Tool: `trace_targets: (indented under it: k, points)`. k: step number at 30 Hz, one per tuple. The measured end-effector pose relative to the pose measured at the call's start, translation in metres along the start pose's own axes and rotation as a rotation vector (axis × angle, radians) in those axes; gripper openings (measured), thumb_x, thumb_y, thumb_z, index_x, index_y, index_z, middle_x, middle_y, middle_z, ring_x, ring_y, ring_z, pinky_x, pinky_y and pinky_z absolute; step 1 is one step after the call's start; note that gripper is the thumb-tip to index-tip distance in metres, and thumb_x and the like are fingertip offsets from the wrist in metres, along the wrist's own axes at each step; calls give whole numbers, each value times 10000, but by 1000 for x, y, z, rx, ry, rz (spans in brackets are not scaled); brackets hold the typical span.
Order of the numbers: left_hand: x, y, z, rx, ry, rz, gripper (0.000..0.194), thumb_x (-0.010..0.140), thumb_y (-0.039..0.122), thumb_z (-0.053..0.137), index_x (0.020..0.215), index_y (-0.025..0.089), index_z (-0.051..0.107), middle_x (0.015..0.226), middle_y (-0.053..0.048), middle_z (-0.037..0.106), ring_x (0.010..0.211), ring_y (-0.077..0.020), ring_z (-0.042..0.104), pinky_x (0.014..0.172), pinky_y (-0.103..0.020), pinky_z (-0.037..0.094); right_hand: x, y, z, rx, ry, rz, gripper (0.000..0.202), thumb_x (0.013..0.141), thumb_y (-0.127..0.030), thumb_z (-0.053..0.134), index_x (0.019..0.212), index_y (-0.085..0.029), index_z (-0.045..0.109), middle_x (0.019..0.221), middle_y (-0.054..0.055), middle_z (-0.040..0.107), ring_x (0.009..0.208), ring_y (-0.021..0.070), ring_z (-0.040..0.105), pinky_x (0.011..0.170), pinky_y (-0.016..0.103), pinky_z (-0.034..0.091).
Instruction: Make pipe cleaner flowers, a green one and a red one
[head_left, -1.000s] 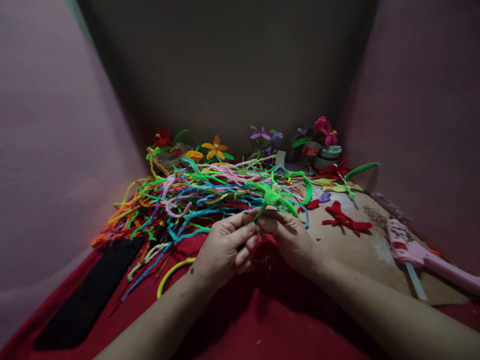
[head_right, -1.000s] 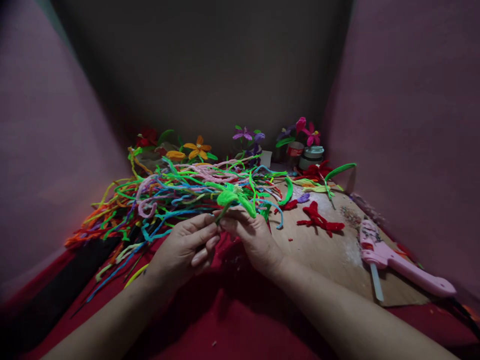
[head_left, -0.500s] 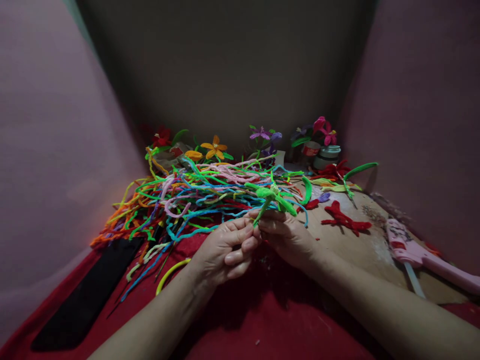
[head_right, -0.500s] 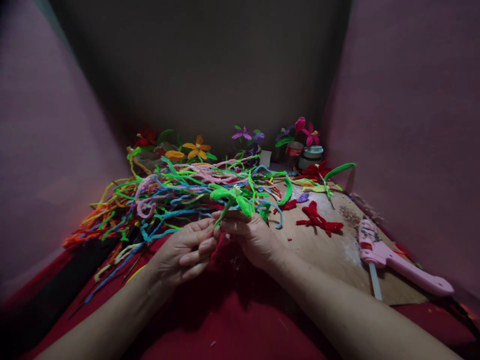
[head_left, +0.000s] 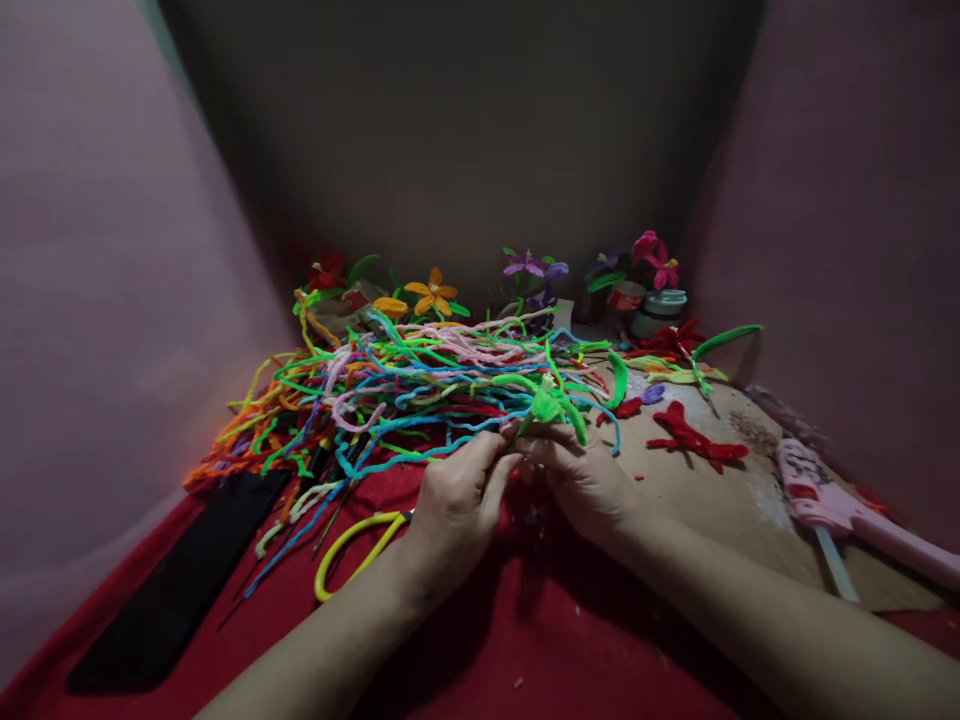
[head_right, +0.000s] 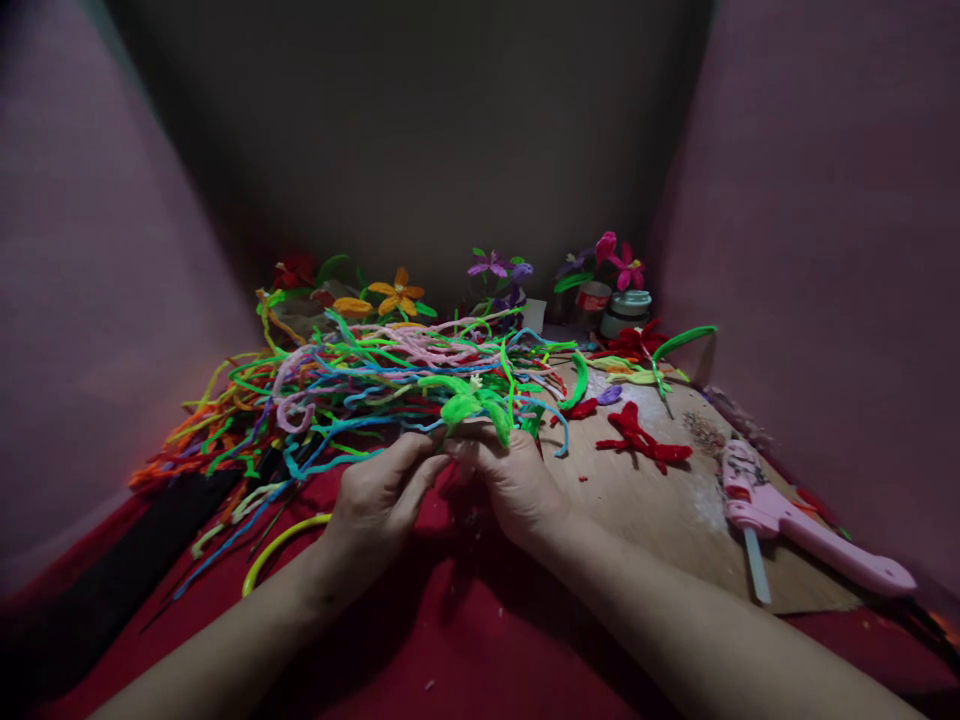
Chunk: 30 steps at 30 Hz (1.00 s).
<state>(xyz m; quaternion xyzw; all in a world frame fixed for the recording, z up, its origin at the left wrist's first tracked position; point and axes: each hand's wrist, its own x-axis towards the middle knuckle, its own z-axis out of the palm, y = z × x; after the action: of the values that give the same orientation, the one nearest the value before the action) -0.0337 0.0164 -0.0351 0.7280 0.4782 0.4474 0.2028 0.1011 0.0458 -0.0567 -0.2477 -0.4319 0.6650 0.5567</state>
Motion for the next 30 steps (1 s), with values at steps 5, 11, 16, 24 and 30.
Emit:
trace_targets:
  k: [5,11,16,24,30]
  points:
    - [0,-1,-1,-39,8,-61,140,819,209,502,710,197,588,580,36,501,514,-87,437,527,-189,352,-3,-5,5,-60,-25,-3,86,709,-255,666,677,-182,634,635,-33,521,581,97,409,558,243,324]
    - [3,7,-4,-302,-54,-314,157,809,275,510,701,178,570,502,68,410,417,-56,325,405,-176,266,-4,-10,7,-60,-54,52,113,715,-278,660,778,-189,692,653,-28,548,610,102,434,614,252,353]
    - [6,11,-5,-483,-76,-432,199,773,318,566,654,160,544,481,75,390,394,-37,302,377,-165,227,-3,-11,5,-77,-56,63,176,709,-307,660,827,-185,708,644,-20,572,611,113,462,608,259,360]
    - [9,11,-7,-572,-101,-453,246,753,354,603,629,146,559,457,69,407,360,-25,307,354,-161,217,1,-7,1,-64,-78,42,112,713,-273,657,787,-207,710,615,-36,572,555,94,434,560,242,344]
    - [10,5,-8,-693,-169,-522,229,765,323,596,637,141,539,484,52,479,333,-12,326,344,-145,210,1,-5,-2,-3,-103,56,130,704,-223,674,823,-187,714,691,-11,634,575,94,487,573,239,381]
